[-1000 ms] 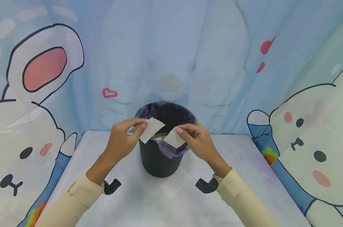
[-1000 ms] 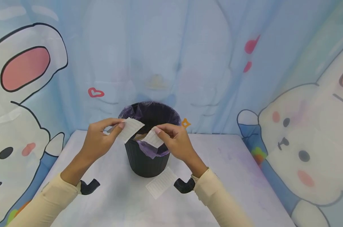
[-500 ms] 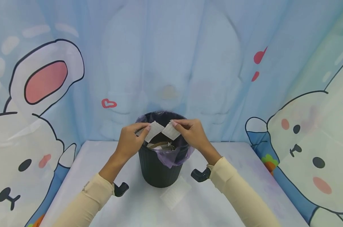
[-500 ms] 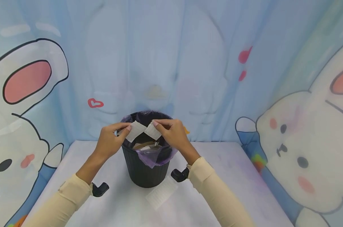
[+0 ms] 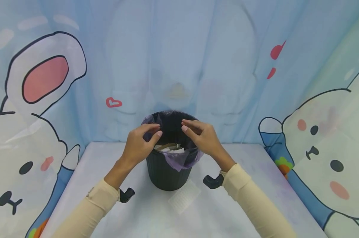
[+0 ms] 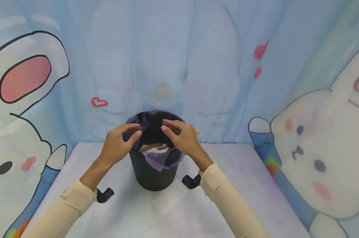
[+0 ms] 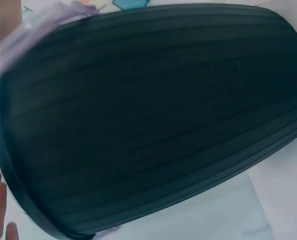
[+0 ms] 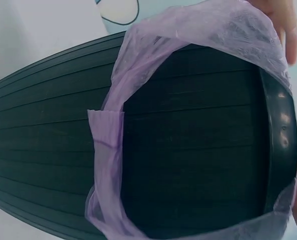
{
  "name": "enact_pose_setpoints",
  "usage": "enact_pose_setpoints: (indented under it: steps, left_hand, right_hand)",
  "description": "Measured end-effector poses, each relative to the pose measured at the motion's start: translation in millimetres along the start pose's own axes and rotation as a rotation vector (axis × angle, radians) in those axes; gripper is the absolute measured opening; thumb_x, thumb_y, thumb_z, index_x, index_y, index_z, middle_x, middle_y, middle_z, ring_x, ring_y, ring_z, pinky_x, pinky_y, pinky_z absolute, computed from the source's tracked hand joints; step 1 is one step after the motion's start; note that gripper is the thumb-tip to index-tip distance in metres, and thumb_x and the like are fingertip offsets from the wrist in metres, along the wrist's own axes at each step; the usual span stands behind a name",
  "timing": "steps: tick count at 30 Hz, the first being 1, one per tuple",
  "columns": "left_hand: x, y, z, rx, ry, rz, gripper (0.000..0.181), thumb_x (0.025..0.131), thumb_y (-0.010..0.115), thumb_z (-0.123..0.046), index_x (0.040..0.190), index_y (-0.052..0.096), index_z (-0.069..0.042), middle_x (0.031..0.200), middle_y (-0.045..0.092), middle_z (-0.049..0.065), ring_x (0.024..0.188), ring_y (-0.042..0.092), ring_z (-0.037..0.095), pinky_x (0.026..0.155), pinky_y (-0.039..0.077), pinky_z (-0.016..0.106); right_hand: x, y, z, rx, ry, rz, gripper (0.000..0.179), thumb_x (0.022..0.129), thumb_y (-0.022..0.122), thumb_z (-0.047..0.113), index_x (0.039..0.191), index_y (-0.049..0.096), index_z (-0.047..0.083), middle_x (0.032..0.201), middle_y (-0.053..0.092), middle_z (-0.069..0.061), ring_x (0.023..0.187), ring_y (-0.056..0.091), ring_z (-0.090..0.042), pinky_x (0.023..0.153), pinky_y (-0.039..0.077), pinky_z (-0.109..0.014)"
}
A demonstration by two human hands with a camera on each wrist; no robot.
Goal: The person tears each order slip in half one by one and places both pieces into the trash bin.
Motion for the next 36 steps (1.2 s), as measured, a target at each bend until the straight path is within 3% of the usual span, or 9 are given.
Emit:
enact_pose_setpoints:
  steps: [6,12,15,18,23,27,29,32,36]
  left_hand:
    - [-14.0,-3.1,-27.5,-0.013,0.047,-0.083,0.036,0.093,0.072,-0.031,0.116,0.067,-0.005,0.103,0.071,0.007,0.096,0.063,0.022,0.094,0.047,0.046]
    - [-43.4,5.1,-49.7,0.010,0.161,-0.178,0.046,0.099,0.058,-0.050,0.094,0.065,-0.005,0.082,0.065,0.006,0.077,0.058,0.019,0.077,0.043,0.043]
    - [-64.1,19.1,-52.1,0.045,0.184,-0.136,0.036,0.097,0.064,-0.043,0.085,0.064,-0.009,0.073,0.063,0.002,0.069,0.057,0.014,0.069,0.044,0.037]
    - [-87.9,38.8,-44.0,0.107,0.130,-0.016,0.021,0.091,0.074,-0.030,0.080,0.065,-0.014,0.069,0.063,-0.005,0.065,0.056,0.008,0.065,0.044,0.030]
    - [-128.1,75.1,-9.5,0.262,-0.036,0.239,0.013,0.087,0.078,-0.026,0.081,0.070,-0.018,0.069,0.064,-0.010,0.060,0.050,0.002,0.060,0.041,0.022]
    - [-156.7,100.7,23.2,0.383,-0.098,0.386,0.016,0.085,0.079,-0.027,0.086,0.074,-0.012,0.072,0.068,-0.003,0.063,0.057,0.009,0.058,0.043,0.025]
    - [-166.4,107.4,34.3,0.429,-0.114,0.425,0.019,0.084,0.079,-0.027,0.088,0.075,-0.009,0.076,0.070,0.002,0.069,0.063,0.015,0.059,0.045,0.029]
    - [-174.3,110.1,43.1,0.480,-0.116,0.430,0.021,0.082,0.081,-0.027,0.088,0.075,-0.008,0.080,0.072,0.005,0.072,0.065,0.020,0.060,0.047,0.032]
    - [-176.4,106.3,48.6,0.492,-0.135,0.420,0.020,0.082,0.081,-0.026,0.088,0.075,-0.008,0.080,0.071,0.004,0.071,0.063,0.020,0.060,0.046,0.032]
  right_hand:
    - [-16.0,-27.2,3.1,-0.039,0.005,-0.152,0.030,0.101,0.062,0.024,0.124,0.068,0.006,0.118,0.073,-0.010,0.101,0.069,-0.011,0.089,0.053,-0.018]
    - [-42.1,-61.8,-4.2,0.000,-0.017,-0.370,0.022,0.101,0.060,0.012,0.116,0.068,-0.002,0.104,0.074,-0.006,0.089,0.066,0.002,0.082,0.052,-0.013]
    - [-60.0,-72.8,-13.0,0.010,0.005,-0.436,0.018,0.100,0.060,0.007,0.111,0.068,-0.005,0.094,0.072,0.007,0.082,0.066,0.001,0.078,0.052,-0.013]
    - [-77.6,-75.4,-25.4,-0.024,0.053,-0.455,0.016,0.099,0.061,0.007,0.107,0.069,-0.004,0.089,0.072,0.006,0.077,0.065,0.003,0.074,0.051,-0.012]
    - [-98.6,-58.7,-50.1,-0.137,0.163,-0.392,0.022,0.102,0.060,0.018,0.106,0.070,-0.001,0.091,0.074,-0.013,0.075,0.065,0.002,0.070,0.050,-0.010]
    - [-111.6,-33.5,-63.5,-0.204,0.241,-0.303,0.028,0.103,0.058,0.027,0.105,0.069,0.002,0.091,0.074,-0.010,0.078,0.068,-0.014,0.068,0.051,-0.018]
    - [-117.4,-20.3,-67.5,-0.206,0.270,-0.264,0.027,0.103,0.059,0.028,0.105,0.070,0.003,0.091,0.075,-0.008,0.079,0.068,-0.020,0.068,0.052,-0.021]
    - [-123.4,-1.1,-73.3,-0.198,0.281,-0.199,0.022,0.102,0.061,0.025,0.103,0.070,0.005,0.089,0.074,-0.006,0.078,0.068,-0.018,0.069,0.054,-0.024]
    - [-124.7,31.7,-86.8,-0.225,0.293,-0.022,0.013,0.097,0.068,0.019,0.097,0.073,0.007,0.083,0.073,-0.001,0.075,0.067,-0.013,0.065,0.054,-0.027]
Point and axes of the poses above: each hand's wrist, its own x-axis towards the middle knuckle, its own y-axis out of the palm, z = x × y, the point moved 4 cm from there along x, towards the middle knuckle
